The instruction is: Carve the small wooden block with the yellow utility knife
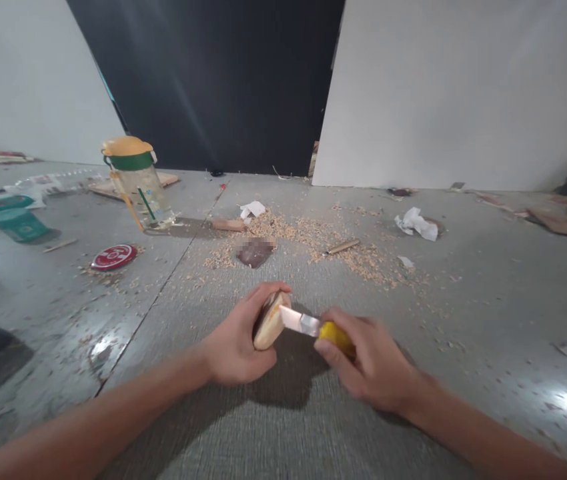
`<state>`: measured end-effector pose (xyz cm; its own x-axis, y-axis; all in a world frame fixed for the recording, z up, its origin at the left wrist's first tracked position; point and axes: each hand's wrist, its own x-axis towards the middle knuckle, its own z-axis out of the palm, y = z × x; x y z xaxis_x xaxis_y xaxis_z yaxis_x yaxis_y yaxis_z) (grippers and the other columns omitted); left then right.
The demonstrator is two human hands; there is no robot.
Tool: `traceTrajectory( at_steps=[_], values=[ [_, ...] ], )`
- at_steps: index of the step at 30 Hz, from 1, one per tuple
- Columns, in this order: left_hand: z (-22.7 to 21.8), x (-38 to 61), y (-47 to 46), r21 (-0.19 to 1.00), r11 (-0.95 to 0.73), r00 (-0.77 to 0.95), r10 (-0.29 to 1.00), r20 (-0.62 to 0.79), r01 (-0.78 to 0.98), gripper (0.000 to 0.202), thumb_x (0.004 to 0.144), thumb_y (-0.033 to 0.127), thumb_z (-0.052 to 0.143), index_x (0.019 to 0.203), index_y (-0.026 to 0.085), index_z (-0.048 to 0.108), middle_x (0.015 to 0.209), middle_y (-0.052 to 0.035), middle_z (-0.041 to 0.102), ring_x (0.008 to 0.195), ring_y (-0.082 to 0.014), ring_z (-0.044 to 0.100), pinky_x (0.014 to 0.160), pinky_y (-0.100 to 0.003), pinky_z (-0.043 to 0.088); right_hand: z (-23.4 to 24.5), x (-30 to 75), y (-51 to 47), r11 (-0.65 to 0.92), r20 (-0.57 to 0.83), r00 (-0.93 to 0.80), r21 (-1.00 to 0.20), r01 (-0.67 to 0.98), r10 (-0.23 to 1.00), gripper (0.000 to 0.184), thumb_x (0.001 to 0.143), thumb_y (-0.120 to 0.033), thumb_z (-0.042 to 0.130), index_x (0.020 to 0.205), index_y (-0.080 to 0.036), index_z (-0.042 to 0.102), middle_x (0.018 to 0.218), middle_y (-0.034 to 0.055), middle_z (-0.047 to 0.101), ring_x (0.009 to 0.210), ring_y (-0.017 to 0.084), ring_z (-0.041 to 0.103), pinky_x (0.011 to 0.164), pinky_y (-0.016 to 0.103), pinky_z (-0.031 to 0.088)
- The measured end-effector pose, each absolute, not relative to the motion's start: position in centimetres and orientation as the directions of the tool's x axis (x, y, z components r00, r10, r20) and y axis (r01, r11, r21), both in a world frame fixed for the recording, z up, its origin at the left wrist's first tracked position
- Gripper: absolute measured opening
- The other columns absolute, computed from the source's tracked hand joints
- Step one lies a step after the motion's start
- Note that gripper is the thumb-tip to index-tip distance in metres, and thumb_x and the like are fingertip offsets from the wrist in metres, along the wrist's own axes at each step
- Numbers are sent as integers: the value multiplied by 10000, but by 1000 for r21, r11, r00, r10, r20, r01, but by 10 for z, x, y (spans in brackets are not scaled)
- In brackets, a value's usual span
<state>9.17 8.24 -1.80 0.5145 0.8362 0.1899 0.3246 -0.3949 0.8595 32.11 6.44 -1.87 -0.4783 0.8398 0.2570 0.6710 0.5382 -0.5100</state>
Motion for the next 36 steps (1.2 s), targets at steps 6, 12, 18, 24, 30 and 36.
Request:
traceTrajectory(
  at_steps=[6, 12, 18, 24, 30, 36],
  values=[
    [-15, 94, 81, 848, -416, 521, 828, 206, 327, 730, 554, 75, 499, 1268, 198, 405, 1034, -69, 526, 990, -249, 510, 841, -388, 435, -18, 310, 56, 534, 215, -502, -510, 674, 838, 295, 935, -454, 444, 775, -208, 463, 561, -49, 480, 477, 107, 422, 505, 248, 257],
    [-17, 94, 81, 847, -416, 514, 832, 208, 331, 740, 545, 72, 502, 1267, 200, 398, 1059, -72, 522, 1013, -258, 511, 869, -410, 435, -19, 310, 55, 528, 164, -522, -493, 691, 837, 279, 932, -458, 453, 800, -212, 457, 585, -39, 507, 512, 127, 457, 540, 260, 267],
    [-17, 94, 81, 848, -428, 533, 818, 216, 313, 749, 546, 71, 493, 1276, 201, 384, 1100, -80, 507, 1065, -272, 499, 894, -422, 432, -15, 308, 56, 505, 168, -499, -534, 678, 850, 284, 938, -455, 425, 784, -217, 438, 579, -42, 483, 504, 122, 427, 534, 254, 274],
    [-17, 93, 81, 864, -405, 524, 826, 207, 298, 740, 551, 73, 495, 1272, 186, 378, 1140, -92, 482, 1047, -262, 490, 894, -422, 414, -17, 308, 56, 512, 128, -525, -498, 700, 842, 271, 926, -458, 446, 813, -212, 461, 593, -35, 504, 520, 128, 440, 539, 261, 260],
    [-16, 94, 83, 878, -377, 520, 834, 184, 293, 735, 550, 78, 493, 1267, 189, 380, 1028, -54, 489, 941, -213, 484, 817, -360, 415, -16, 309, 56, 511, 138, -518, -501, 699, 844, 265, 929, -442, 442, 795, -214, 449, 576, -44, 488, 501, 119, 427, 529, 257, 260],
    [-13, 93, 85, 901, -344, 540, 827, 158, 263, 713, 549, 89, 498, 1245, 198, 389, 865, -2, 448, 750, -147, 433, 649, -278, 384, -18, 306, 56, 555, 203, -519, -388, 736, 830, 265, 936, -444, 427, 812, -212, 455, 602, -23, 526, 516, 135, 476, 529, 263, 263]
  ],
)
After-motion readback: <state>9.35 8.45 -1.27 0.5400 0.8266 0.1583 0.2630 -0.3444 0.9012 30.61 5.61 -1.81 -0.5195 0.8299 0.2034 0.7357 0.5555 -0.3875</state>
